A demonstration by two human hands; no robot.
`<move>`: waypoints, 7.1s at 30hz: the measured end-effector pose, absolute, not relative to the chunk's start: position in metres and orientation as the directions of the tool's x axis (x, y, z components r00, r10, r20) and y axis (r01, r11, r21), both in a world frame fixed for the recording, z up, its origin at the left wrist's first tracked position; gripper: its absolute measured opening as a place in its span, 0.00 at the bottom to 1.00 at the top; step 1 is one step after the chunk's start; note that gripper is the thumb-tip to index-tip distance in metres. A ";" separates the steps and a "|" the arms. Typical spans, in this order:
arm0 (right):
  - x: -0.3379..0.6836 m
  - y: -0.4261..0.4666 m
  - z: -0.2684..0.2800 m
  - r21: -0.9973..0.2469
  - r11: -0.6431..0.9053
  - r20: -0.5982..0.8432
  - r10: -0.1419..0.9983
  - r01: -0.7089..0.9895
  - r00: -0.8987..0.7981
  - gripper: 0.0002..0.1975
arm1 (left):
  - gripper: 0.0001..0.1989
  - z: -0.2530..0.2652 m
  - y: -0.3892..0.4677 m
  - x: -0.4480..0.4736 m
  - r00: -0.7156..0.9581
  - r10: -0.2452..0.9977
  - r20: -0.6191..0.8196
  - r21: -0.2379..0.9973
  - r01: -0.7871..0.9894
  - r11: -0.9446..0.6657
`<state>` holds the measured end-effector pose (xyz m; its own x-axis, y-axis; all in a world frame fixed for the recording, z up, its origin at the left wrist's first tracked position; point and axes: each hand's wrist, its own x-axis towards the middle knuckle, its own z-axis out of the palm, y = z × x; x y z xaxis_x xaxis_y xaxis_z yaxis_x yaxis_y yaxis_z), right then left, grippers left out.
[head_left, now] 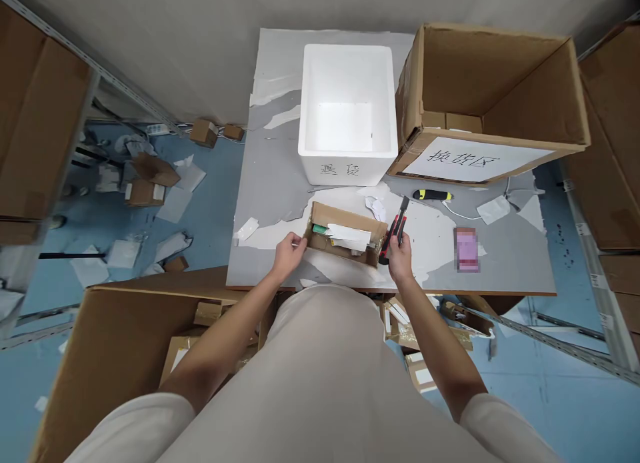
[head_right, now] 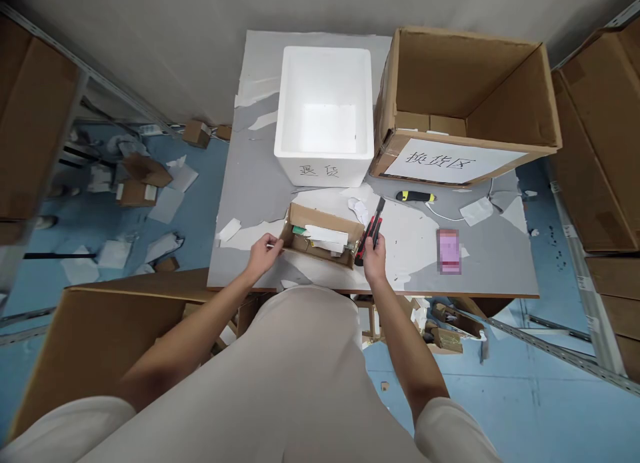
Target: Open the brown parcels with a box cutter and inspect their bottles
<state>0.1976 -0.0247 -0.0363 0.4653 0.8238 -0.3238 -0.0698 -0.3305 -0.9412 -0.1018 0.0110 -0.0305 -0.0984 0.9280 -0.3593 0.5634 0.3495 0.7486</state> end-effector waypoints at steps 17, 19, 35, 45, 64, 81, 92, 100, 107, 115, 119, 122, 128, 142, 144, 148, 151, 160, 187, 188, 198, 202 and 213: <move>0.275 -0.061 -0.122 -0.624 -0.654 -0.421 0.743 0.428 0.521 0.26 | 0.21 -0.026 -0.009 -0.093 -0.133 0.934 -0.332 0.731 0.590 0.344; 0.274 -0.062 -0.124 -0.608 -0.658 -0.432 0.744 0.445 0.510 0.25 | 0.26 -0.025 -0.002 -0.091 -0.112 0.937 -0.331 0.741 0.585 0.331; 0.220 0.014 -0.016 -0.496 0.088 0.184 0.983 0.864 0.006 0.22 | 0.35 -0.020 0.011 -0.077 -0.095 0.915 -0.393 0.652 0.673 0.349; 0.154 0.034 -0.010 -0.057 0.651 -0.104 0.750 0.757 -0.653 0.30 | 0.36 -0.025 0.033 -0.063 -0.056 0.924 -0.379 0.639 0.706 0.305; 0.182 0.122 0.059 -0.280 0.512 -0.470 0.665 0.812 -0.581 0.21 | 0.40 -0.028 0.032 -0.069 0.026 0.959 -0.284 0.548 0.825 0.140; 0.197 0.132 0.044 -0.500 0.419 -0.297 0.738 0.758 -0.605 0.12 | 0.49 0.002 0.043 -0.061 -0.020 0.974 -0.226 0.415 0.902 0.115; 0.227 0.053 -0.004 -0.974 -0.187 -0.219 0.923 -0.128 0.317 0.14 | 0.18 -0.003 0.076 -0.059 0.365 0.927 -0.087 0.473 0.834 -0.284; 0.268 0.003 -0.044 -0.801 -0.387 -0.535 0.805 -0.457 0.255 0.24 | 0.16 0.014 0.107 -0.053 0.232 0.955 -0.183 0.489 0.865 -0.116; 0.263 -0.023 -0.073 -0.804 -0.522 -0.583 0.786 -0.285 0.207 0.27 | 0.19 -0.014 0.140 -0.064 0.045 0.999 -0.028 0.659 0.752 -0.015; 0.247 -0.041 -0.027 -0.822 -0.334 0.106 0.706 0.461 0.700 0.30 | 0.19 -0.027 0.123 -0.075 0.291 0.939 -0.182 0.711 0.699 -0.079; 0.217 -0.011 0.014 -0.606 0.033 0.094 0.995 0.795 0.030 0.18 | 0.24 -0.035 0.123 -0.083 0.317 0.890 -0.328 0.719 0.694 0.018; 0.184 0.029 0.019 -0.482 0.348 -0.130 0.879 0.804 -0.459 0.19 | 0.26 -0.037 0.125 -0.083 0.305 0.891 -0.336 0.714 0.700 0.030; 0.131 0.082 -0.003 -0.123 0.504 -0.440 0.745 0.855 -0.502 0.22 | 0.28 -0.017 0.104 -0.086 0.280 0.946 -0.164 0.638 0.761 -0.115; 0.150 0.079 -0.027 0.099 0.388 -0.476 0.827 0.916 -0.299 0.20 | 0.11 -0.003 0.024 -0.051 0.347 0.933 -0.098 0.500 0.828 -0.256; 0.149 0.078 -0.027 0.100 0.390 -0.485 0.822 0.915 -0.297 0.19 | 0.10 -0.007 0.019 -0.052 0.327 0.939 -0.111 0.496 0.836 -0.233; 0.154 0.076 -0.014 0.074 0.425 -0.494 0.801 0.902 -0.337 0.25 | 0.09 -0.014 0.013 -0.054 0.346 0.935 -0.073 0.498 0.826 -0.266; 0.161 0.078 0.003 0.036 0.464 -0.483 0.783 0.885 -0.391 0.29 | 0.09 -0.019 0.012 -0.054 0.342 0.938 -0.052 0.501 0.821 -0.272; 0.186 0.071 0.043 -0.387 0.480 -0.044 0.843 0.787 -0.536 0.35 | 0.10 -0.024 0.009 -0.056 0.358 0.933 -0.033 0.493 0.818 -0.296; 0.174 0.059 0.027 -0.325 0.626 0.140 0.773 0.708 -0.619 0.28 | 0.11 -0.051 0.002 -0.064 0.558 0.828 0.059 0.285 0.785 -0.550; 0.178 0.056 0.038 -0.318 0.632 0.197 0.774 0.707 -0.602 0.29 | 0.11 -0.049 0.007 -0.064 0.551 0.833 0.051 0.280 0.793 -0.542; 0.215 -0.004 0.136 -0.357 0.602 0.612 0.728 0.714 -0.308 0.37 | 0.17 -0.014 0.059 -0.066 0.230 0.971 0.064 0.406 0.883 -0.235; 0.216 -0.040 0.098 -0.688 0.385 0.538 0.840 0.616 0.075 0.32 | 0.29 -0.021 0.010 -0.069 -0.020 0.993 0.118 0.827 0.556 -0.087; 0.200 -0.069 0.019 -0.970 0.065 0.146 0.926 0.235 0.349 0.35 | 0.38 0.044 -0.004 -0.114 0.346 0.938 -0.005 0.960 0.265 -0.093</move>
<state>0.1998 -0.0693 0.0195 0.3493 0.9255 0.1463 0.2347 0.0647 -0.9699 -0.1136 -0.0040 0.0440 0.3459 0.9382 -0.0046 0.2648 -0.0929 0.9598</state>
